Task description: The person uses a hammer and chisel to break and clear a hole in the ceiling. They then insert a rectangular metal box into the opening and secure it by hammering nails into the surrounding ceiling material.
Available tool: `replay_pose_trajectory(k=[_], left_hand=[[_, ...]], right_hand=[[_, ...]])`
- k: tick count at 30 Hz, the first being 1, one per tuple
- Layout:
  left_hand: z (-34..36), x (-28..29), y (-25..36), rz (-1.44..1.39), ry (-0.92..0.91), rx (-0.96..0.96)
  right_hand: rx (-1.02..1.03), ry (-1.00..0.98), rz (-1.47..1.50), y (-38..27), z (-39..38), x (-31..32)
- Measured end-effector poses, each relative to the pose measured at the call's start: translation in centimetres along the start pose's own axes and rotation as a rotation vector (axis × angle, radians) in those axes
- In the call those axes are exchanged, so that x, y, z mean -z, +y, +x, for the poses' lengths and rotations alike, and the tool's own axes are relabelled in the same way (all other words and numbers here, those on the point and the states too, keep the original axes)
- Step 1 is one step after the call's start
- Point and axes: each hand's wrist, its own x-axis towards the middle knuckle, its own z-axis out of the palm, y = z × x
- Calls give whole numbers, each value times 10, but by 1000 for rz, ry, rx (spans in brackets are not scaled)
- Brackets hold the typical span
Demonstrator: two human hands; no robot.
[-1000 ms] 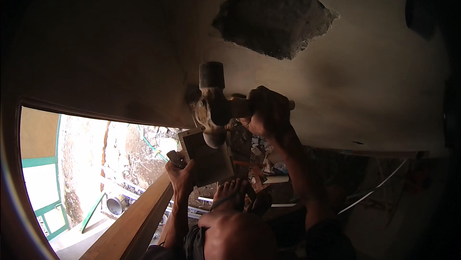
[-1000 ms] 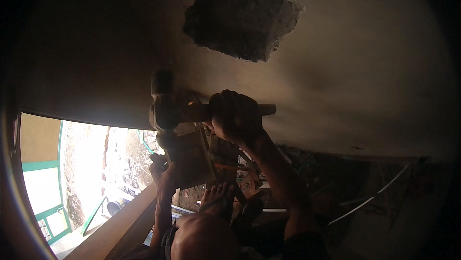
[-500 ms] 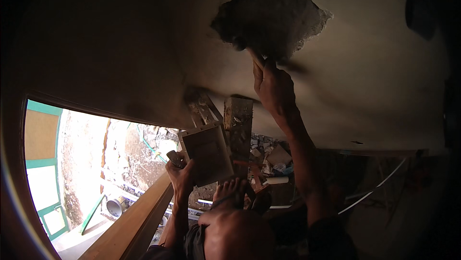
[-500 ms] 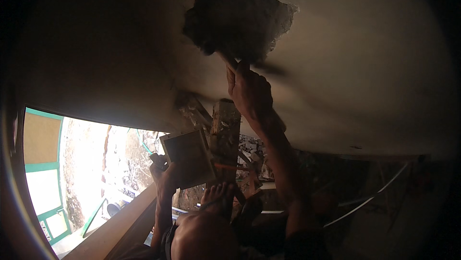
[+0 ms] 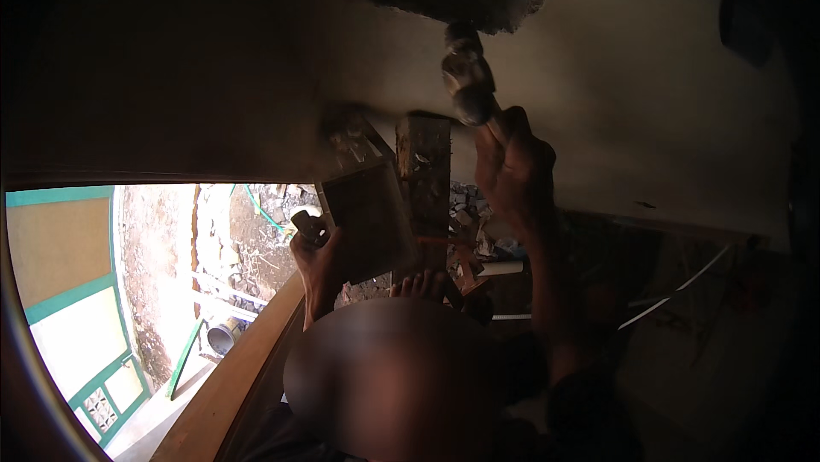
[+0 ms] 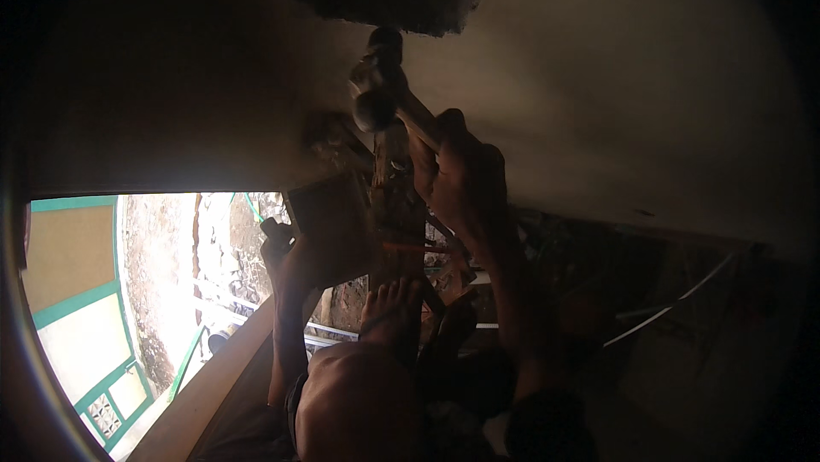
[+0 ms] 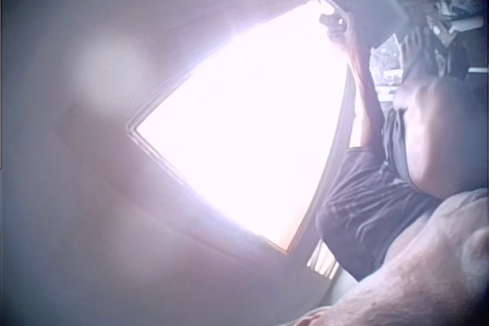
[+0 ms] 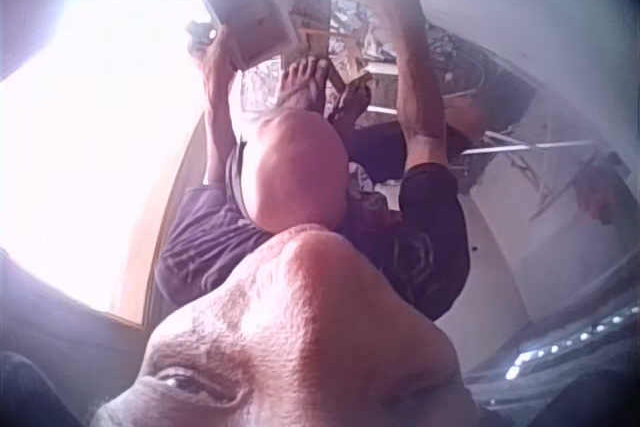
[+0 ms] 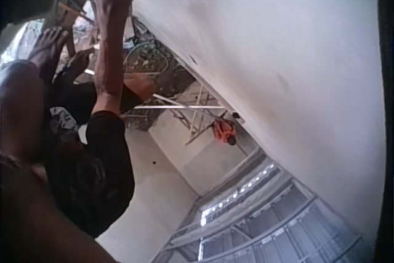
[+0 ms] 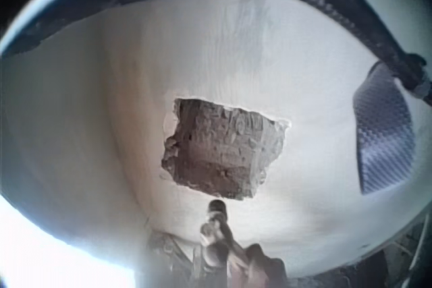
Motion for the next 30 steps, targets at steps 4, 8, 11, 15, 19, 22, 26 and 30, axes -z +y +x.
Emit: replay_pose_trajectory(k=[4,8,11,15,19,22,26,30], left_hand=[[18,-53,22,-105,-213,24],[74,-110,-35,-52,-332,-92],[102,-141,-61,28,-378,-101],[104,-146,-52,306,-324,-248],[96,-141,-35,455,-261,-381],[92,-128,-19,370,-275,-322],[87,-83,8,283,-293,-443],[84,-88,65,-393,-651,120]], right_hand=[[-190,28,107,7,-44,38],[-489,-54,229,29,-84,41],[-707,-56,359,46,-115,39],[-524,-199,-13,85,-168,32],[-591,-266,20,89,-184,32],[-566,-258,63,75,-166,34],[-748,-132,283,72,-165,28],[-742,29,432,53,-146,50]])
